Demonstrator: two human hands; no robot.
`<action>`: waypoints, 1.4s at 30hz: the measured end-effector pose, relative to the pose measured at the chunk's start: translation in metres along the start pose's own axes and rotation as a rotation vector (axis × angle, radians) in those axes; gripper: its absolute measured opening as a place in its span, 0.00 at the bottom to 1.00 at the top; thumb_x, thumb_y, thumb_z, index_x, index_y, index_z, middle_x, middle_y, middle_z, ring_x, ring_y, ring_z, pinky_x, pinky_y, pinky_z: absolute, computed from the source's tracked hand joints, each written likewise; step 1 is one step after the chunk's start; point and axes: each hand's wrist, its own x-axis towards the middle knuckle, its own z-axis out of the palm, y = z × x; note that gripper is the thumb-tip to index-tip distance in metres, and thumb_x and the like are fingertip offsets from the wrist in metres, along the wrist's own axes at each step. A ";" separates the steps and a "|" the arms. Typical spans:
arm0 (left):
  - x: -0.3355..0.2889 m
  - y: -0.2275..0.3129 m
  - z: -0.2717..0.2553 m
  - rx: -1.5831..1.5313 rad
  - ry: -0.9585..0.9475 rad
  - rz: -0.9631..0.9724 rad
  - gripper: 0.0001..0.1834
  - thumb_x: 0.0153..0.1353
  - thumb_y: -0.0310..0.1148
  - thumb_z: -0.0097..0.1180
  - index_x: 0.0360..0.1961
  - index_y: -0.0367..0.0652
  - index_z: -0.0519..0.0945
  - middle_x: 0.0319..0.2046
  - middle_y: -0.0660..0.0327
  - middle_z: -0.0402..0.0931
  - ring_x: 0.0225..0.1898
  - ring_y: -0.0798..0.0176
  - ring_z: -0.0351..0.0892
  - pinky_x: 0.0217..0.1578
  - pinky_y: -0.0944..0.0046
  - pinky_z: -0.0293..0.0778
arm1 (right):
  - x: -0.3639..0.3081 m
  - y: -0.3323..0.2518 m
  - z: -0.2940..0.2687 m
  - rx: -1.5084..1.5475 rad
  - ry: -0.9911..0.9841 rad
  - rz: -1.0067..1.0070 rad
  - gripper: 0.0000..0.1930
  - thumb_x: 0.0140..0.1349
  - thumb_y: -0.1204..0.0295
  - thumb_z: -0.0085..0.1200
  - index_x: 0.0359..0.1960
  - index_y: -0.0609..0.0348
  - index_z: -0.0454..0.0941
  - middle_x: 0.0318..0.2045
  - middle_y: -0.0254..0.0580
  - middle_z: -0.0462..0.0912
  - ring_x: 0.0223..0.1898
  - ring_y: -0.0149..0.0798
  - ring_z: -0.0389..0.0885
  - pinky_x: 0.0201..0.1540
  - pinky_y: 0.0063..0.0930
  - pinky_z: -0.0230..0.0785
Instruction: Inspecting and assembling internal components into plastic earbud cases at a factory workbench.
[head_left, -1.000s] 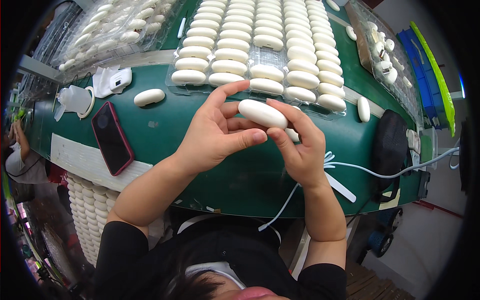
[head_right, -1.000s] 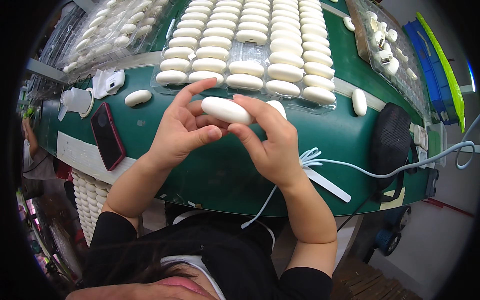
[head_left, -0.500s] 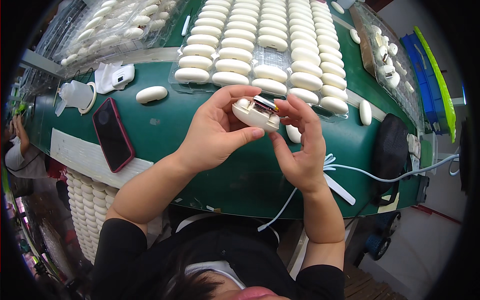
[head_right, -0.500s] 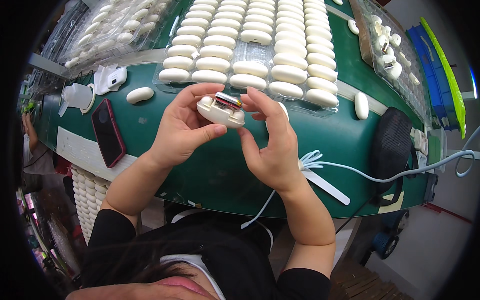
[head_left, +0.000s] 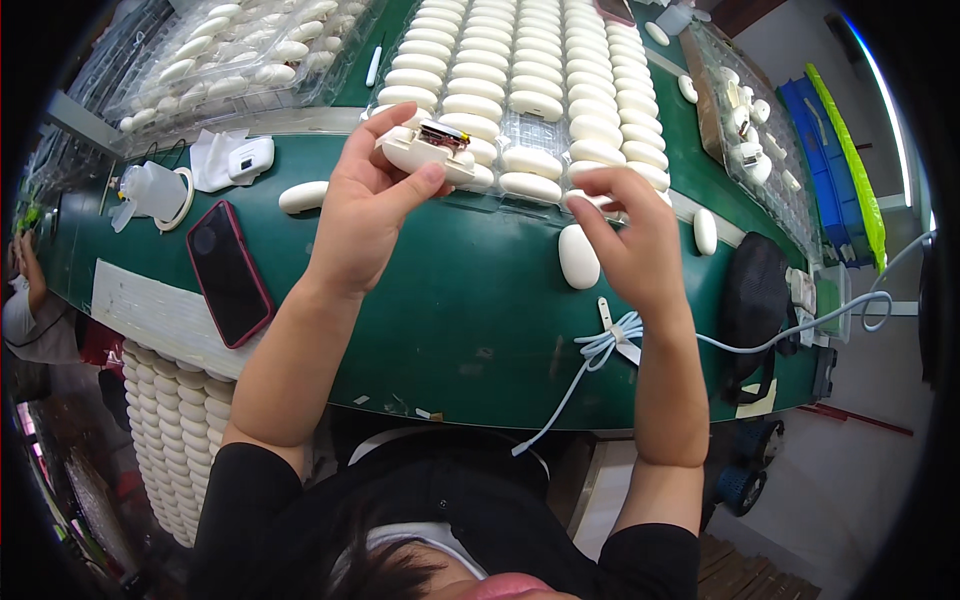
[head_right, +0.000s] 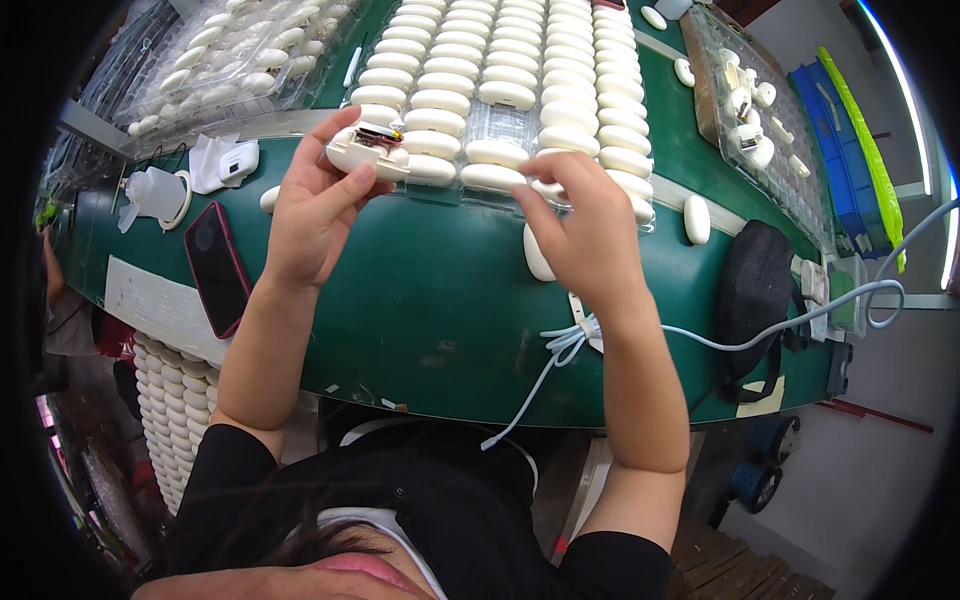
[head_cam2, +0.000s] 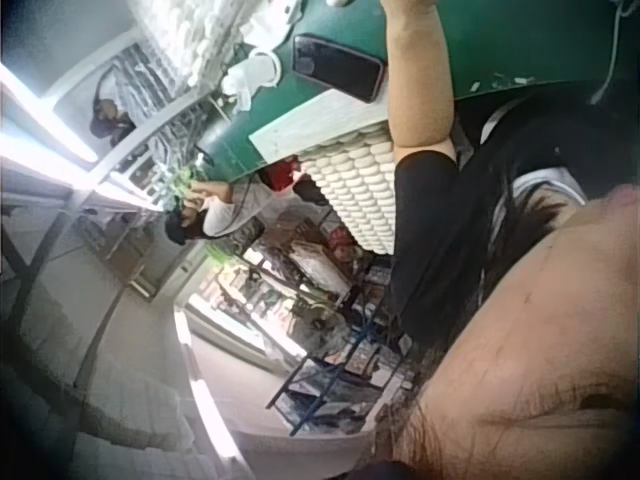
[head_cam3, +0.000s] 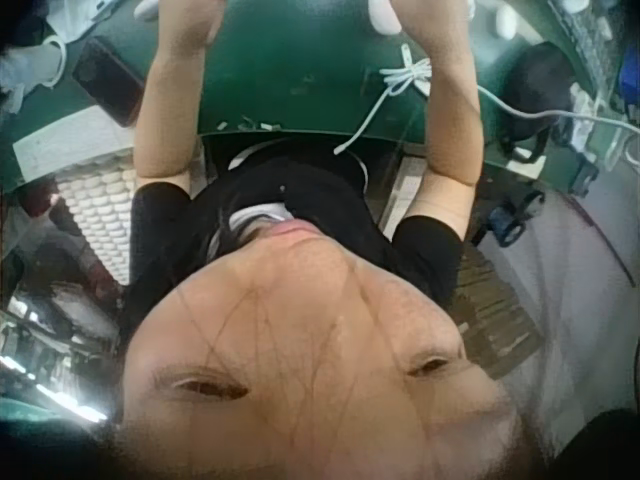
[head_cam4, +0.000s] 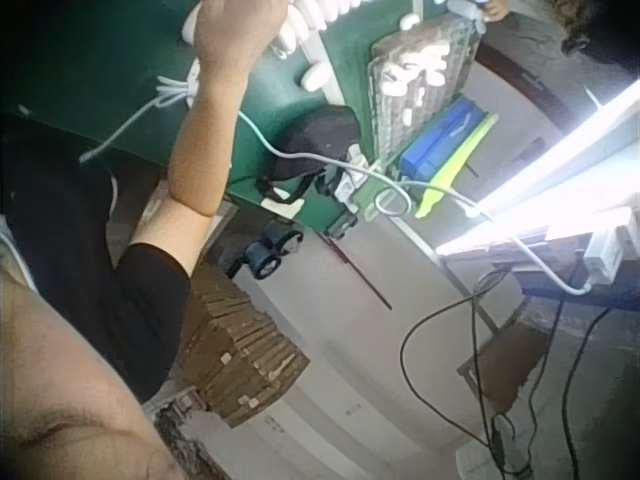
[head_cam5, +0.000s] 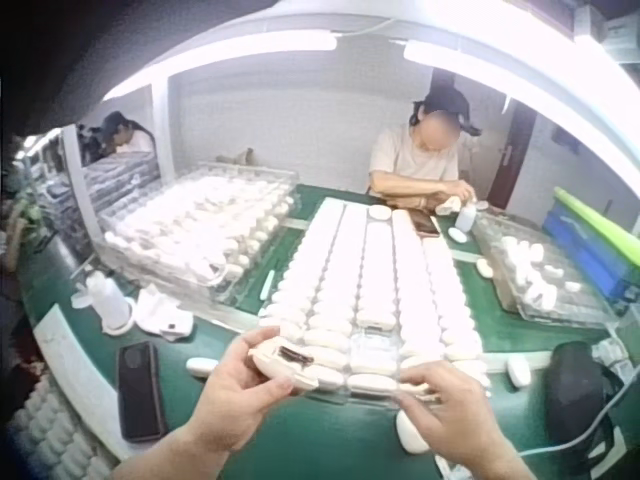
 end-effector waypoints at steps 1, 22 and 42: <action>0.001 0.002 0.002 -0.015 0.029 0.007 0.28 0.59 0.21 0.57 0.60 0.35 0.61 0.46 0.53 0.73 0.47 0.64 0.75 0.47 0.65 0.74 | 0.013 0.005 -0.001 -0.018 0.004 0.000 0.09 0.57 0.76 0.58 0.40 0.62 0.78 0.35 0.44 0.81 0.34 0.42 0.79 0.41 0.32 0.73; 0.010 -0.002 -0.006 -0.153 0.049 -0.016 0.23 0.60 0.25 0.58 0.56 0.33 0.66 0.45 0.54 0.76 0.43 0.66 0.76 0.46 0.66 0.74 | 0.057 0.029 0.031 -0.331 -0.345 -0.032 0.14 0.59 0.72 0.54 0.47 0.56 0.79 0.37 0.54 0.82 0.40 0.51 0.80 0.46 0.37 0.71; -0.009 -0.027 0.013 0.104 -0.290 -0.182 0.22 0.59 0.23 0.58 0.55 0.33 0.70 0.47 0.57 0.76 0.48 0.65 0.75 0.49 0.65 0.74 | -0.031 -0.005 0.024 0.985 -0.027 0.407 0.19 0.65 0.73 0.52 0.57 0.66 0.69 0.46 0.45 0.80 0.45 0.33 0.79 0.45 0.25 0.74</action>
